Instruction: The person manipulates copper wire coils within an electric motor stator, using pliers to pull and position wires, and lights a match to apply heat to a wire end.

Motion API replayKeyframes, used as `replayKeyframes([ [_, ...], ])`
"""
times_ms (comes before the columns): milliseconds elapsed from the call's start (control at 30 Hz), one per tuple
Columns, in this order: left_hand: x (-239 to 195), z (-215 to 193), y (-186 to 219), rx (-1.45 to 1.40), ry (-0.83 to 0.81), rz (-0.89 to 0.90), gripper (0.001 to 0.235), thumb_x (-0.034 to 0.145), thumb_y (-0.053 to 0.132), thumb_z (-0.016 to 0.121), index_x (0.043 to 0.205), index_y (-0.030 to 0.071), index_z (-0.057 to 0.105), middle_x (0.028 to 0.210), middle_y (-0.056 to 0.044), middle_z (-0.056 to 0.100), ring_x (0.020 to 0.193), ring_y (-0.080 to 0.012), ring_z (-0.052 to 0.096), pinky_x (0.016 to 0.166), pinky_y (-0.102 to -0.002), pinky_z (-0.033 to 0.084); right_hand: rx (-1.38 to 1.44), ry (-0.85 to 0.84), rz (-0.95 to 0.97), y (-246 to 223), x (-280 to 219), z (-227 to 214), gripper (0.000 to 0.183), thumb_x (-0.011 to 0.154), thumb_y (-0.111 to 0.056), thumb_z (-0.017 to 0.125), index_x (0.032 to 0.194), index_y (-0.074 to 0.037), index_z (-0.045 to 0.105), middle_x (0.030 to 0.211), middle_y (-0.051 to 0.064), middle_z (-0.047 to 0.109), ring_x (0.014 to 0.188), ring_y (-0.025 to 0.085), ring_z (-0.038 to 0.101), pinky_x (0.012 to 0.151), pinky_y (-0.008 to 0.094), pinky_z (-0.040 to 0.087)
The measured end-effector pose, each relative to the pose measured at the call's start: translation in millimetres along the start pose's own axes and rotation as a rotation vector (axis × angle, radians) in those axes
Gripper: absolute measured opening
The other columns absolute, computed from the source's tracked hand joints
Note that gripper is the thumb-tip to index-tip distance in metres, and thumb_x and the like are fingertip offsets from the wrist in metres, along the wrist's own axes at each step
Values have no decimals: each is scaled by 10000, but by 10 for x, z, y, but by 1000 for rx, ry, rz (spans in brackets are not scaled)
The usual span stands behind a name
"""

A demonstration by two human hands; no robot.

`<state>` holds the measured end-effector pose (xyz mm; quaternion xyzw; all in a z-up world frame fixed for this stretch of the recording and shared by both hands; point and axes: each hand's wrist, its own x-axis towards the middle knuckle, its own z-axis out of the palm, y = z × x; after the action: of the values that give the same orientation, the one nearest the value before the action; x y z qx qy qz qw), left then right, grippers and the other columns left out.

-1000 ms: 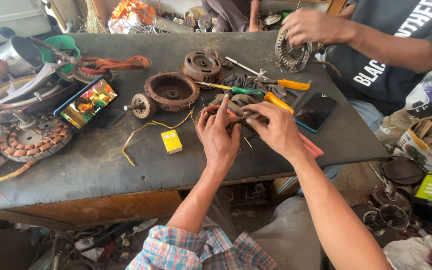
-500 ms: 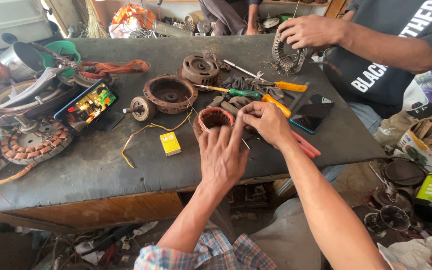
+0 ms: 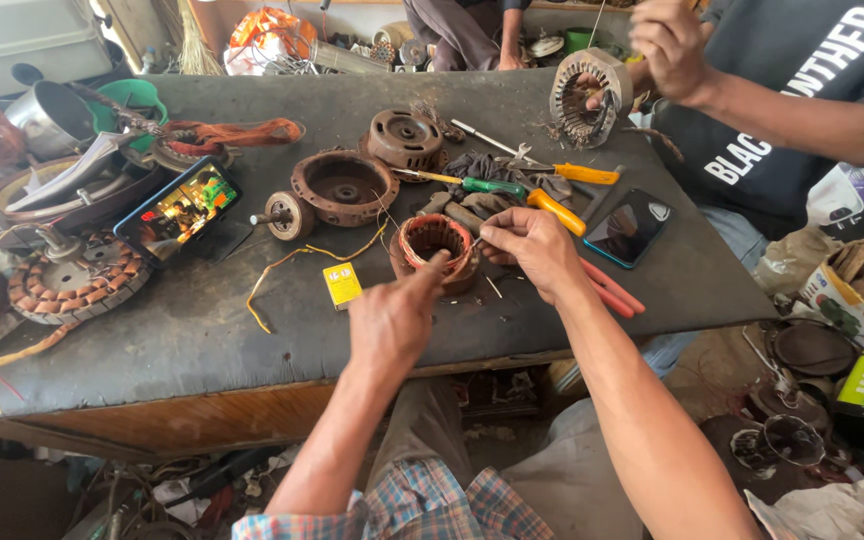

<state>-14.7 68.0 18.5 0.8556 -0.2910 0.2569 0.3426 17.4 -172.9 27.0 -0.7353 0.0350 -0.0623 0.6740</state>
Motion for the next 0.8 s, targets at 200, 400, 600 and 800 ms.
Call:
replayKeyframes([
  [200, 126, -107, -239, -48, 65, -17, 418, 908, 189, 731, 1324, 186, 694, 796, -89, 741, 666, -293, 707, 593, -414, 528, 108, 35, 71, 35, -67, 33, 172, 933, -146, 722, 1032, -6, 720, 885, 67, 751, 768, 122, 717, 687, 260, 588],
  [400, 17, -142, -176, -98, 175, -35, 370, 898, 178, 752, 1267, 185, 725, 850, -55, 754, 753, -253, 729, 649, -368, 551, 50, 88, -50, -16, -213, 69, 205, 1004, -165, 623, 1112, -16, 713, 912, 58, 766, 800, 108, 709, 709, 246, 568],
  [600, -225, -382, -207, -40, 248, -31, 434, 852, 141, 784, 1275, 93, 700, 1158, -91, 734, 1022, -280, 681, 893, -388, 546, -104, 158, -216, 83, -555, 123, 231, 996, -121, 604, 1178, -3, 685, 943, 51, 757, 785, 87, 682, 726, 235, 568],
  [800, -281, -459, -481, 180, 146, -43, 586, 774, 176, 789, 1325, 35, 646, 1358, -155, 605, 1218, -379, 576, 1011, -471, 458, -122, 235, -328, 252, -722, 211, 180, 1020, -75, 610, 1135, 26, 704, 878, 57, 741, 758, 78, 654, 704, 220, 542],
])
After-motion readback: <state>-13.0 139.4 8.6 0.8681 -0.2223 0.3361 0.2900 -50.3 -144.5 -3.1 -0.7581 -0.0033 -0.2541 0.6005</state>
